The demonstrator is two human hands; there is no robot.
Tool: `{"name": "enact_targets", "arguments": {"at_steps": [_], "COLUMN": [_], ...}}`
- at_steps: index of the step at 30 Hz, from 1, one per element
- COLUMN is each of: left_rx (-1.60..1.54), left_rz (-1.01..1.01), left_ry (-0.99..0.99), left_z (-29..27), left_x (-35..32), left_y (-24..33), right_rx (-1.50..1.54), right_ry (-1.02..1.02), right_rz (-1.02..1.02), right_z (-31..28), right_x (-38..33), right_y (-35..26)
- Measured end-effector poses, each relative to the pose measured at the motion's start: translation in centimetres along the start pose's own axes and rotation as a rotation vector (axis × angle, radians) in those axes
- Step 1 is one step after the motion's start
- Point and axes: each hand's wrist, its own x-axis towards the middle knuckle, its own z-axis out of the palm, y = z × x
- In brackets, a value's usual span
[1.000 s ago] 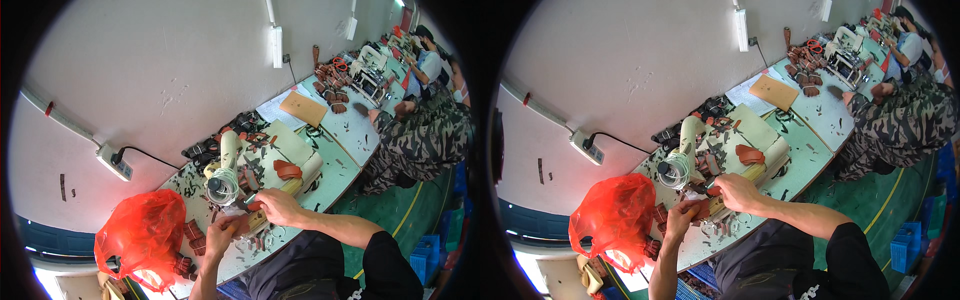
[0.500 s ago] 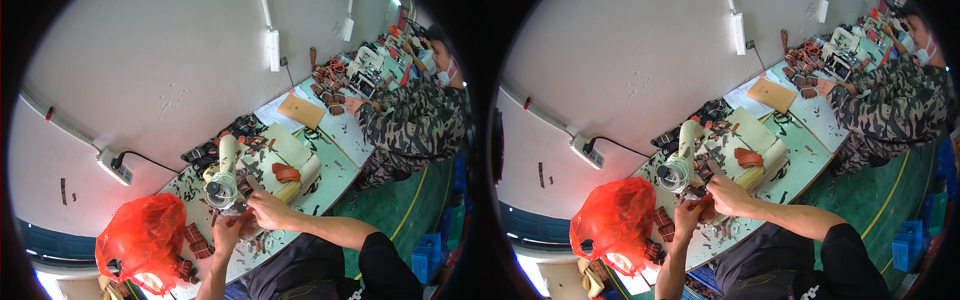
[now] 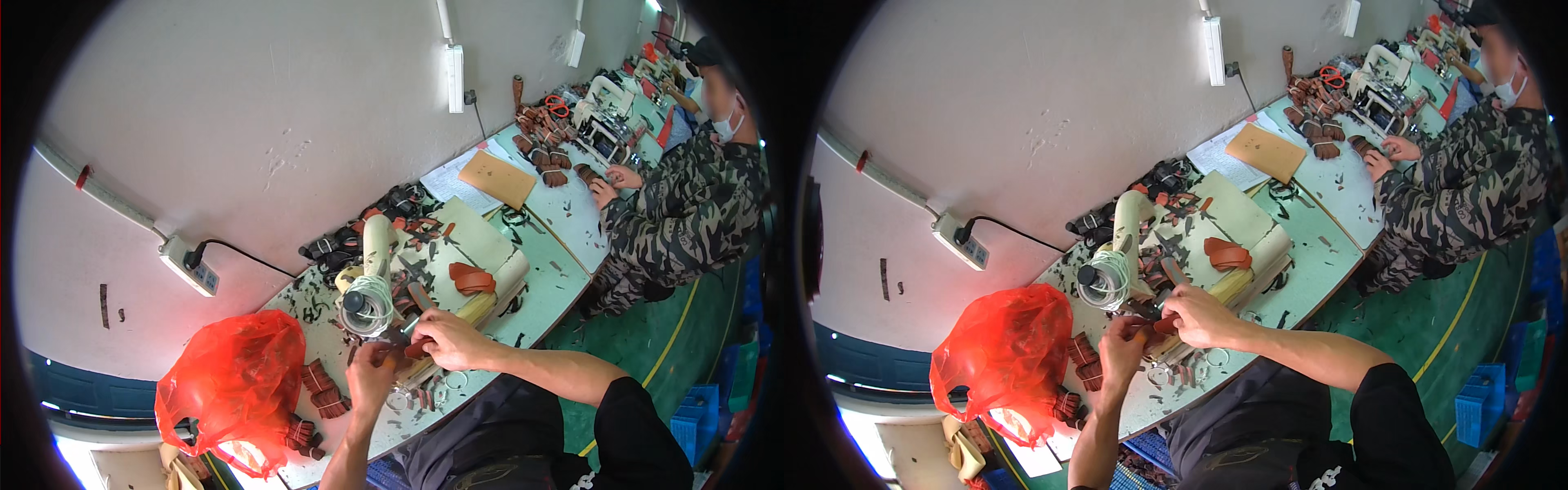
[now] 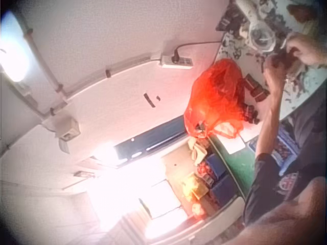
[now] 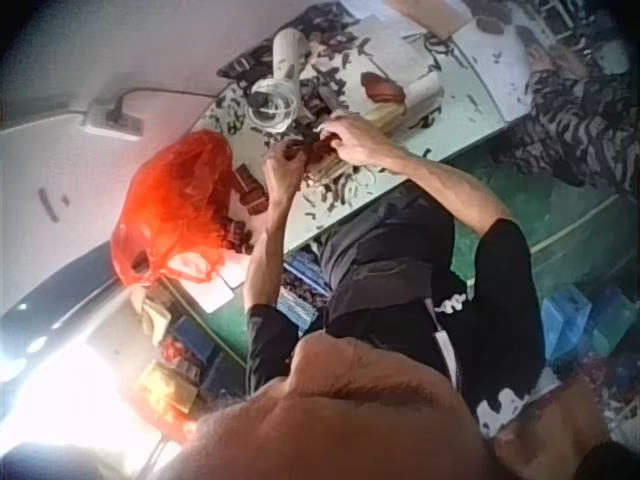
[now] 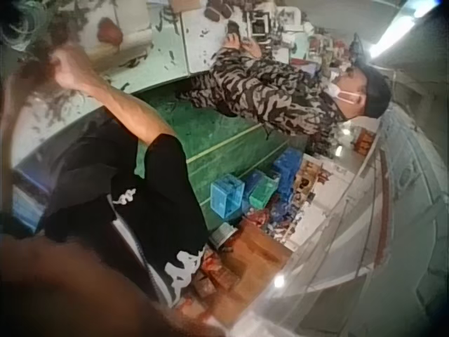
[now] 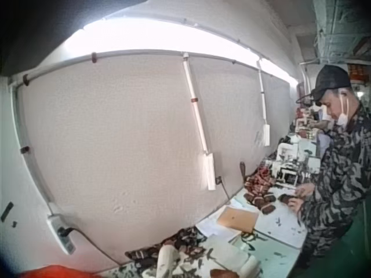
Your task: The person skives the edges of leather pieces using a skiving machine at an industrial workstation.
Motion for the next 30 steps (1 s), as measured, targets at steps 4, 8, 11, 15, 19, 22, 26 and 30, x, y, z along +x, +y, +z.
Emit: {"name": "enact_targets", "arguments": {"at_steps": [4,8,11,15,19,22,26,30], "left_rx": [-0.036,-0.118,-0.055,0.087,-0.289,-0.493,-0.166,0.023], "left_rz": [0.048,-0.076,-0.078,0.027,-0.093,-0.095,-0.027,0.043], "left_ry": [-0.012,-0.069,-0.039,-0.038,-0.127,-0.171,-0.038,0.082], "left_z": [-0.4,-1.1,-0.4,0.2,-0.6,-1.2,-1.2,-0.1], "left_x": [0.2,-0.4,0.0,0.0,0.0,-0.6,-0.9,-0.8], "left_y": [-1.0,-0.1,-0.5,1.2,-1.0,-1.5,-0.2,-0.4], "right_rx": [-0.08,-0.064,-0.017,-0.038,-0.117,-0.066,0.076,0.058], "right_ry": [0.008,-0.054,-0.032,0.048,0.0,0.037,0.028,-0.037], "right_rz": [0.016,0.094,0.043,-0.051,0.048,0.069,0.134,0.123], "right_z": [0.5,-0.3,-0.1,0.8,-0.2,-1.0,-1.0,-0.1], "right_x": [0.7,0.4,0.1,0.4,0.5,-0.4,-0.6,-0.7], "right_y": [-0.8,-0.9,-0.4,0.0,-1.0,-1.1,-0.8,-0.6]}}
